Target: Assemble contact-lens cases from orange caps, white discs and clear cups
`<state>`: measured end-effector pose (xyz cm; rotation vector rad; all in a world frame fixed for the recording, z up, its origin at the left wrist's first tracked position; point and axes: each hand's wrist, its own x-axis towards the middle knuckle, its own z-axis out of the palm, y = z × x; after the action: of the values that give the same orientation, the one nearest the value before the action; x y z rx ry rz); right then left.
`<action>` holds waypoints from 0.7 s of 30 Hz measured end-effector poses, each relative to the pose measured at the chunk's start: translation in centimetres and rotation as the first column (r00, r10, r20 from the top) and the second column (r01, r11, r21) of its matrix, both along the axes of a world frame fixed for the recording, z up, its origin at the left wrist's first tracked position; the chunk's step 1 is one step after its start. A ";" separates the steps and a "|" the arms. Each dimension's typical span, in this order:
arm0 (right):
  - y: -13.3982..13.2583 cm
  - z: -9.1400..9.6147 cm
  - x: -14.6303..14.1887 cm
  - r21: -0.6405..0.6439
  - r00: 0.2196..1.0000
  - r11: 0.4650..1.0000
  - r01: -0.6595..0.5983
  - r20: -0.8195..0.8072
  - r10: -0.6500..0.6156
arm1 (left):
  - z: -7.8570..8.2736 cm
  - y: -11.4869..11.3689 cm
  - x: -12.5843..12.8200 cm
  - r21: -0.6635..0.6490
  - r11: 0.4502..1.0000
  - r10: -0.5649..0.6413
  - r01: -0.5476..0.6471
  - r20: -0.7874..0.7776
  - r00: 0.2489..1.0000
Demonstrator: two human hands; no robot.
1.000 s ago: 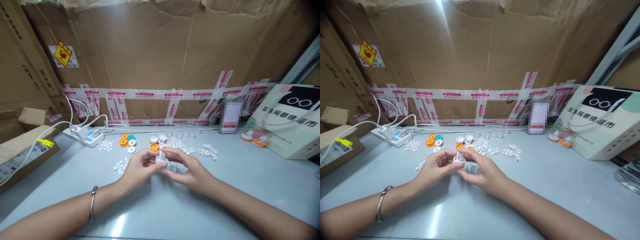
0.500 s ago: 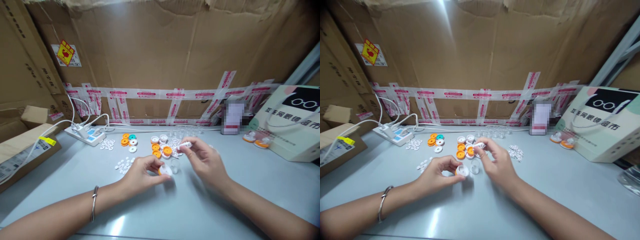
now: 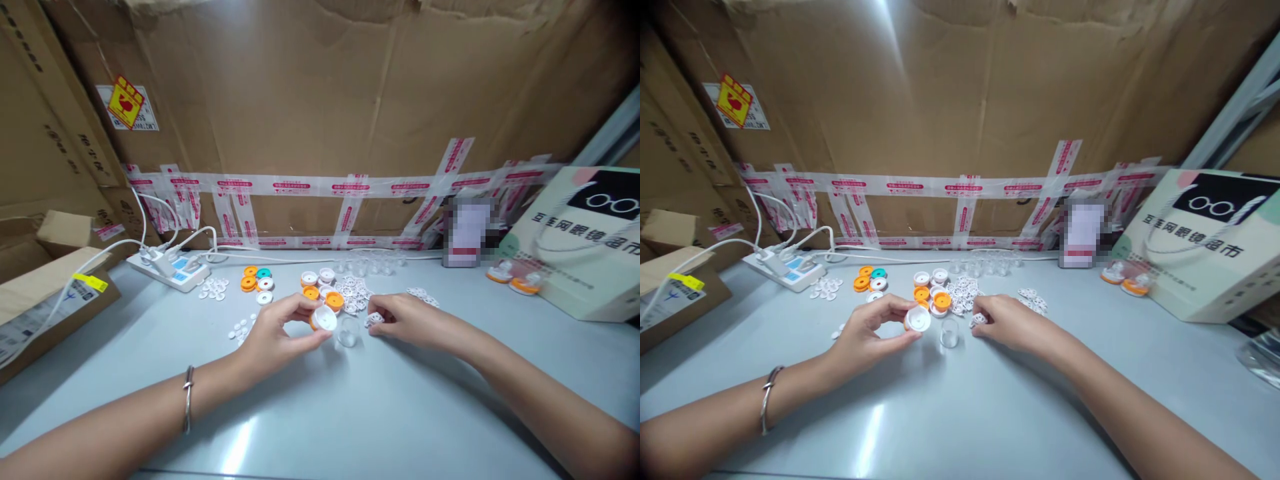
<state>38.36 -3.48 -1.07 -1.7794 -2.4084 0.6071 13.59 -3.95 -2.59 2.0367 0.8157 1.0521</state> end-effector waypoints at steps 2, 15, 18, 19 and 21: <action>-0.2 0.5 0.0 0.001 0.999 0.999 0.037 -0.019 -0.037 | 0.1 -0.1 0.0 -0.002 1.000 0.001 -0.001 0.008 1.000; -4.0 2.2 -4.6 0.224 0.756 0.954 -0.200 -0.584 0.296 | 1.1 -1.5 0.8 -0.226 0.954 -0.144 0.196 0.228 0.963; -3.8 2.0 -4.4 0.229 0.745 0.950 -0.213 -0.591 0.309 | 1.0 -1.4 0.8 -0.297 0.925 -0.143 0.237 0.305 0.941; -3.8 2.1 -4.4 0.232 0.745 0.948 -0.217 -0.589 0.314 | 1.1 -1.3 0.8 -0.316 0.917 -0.142 0.243 0.312 0.939; -3.8 2.2 -4.3 0.240 0.749 0.948 -0.208 -0.584 0.313 | 1.2 -1.3 0.8 -0.335 0.909 -0.140 0.247 0.313 0.939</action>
<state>34.10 -7.27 1.10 -0.9587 -2.1522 0.8361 14.39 -5.21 -1.41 1.5677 0.5927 0.9630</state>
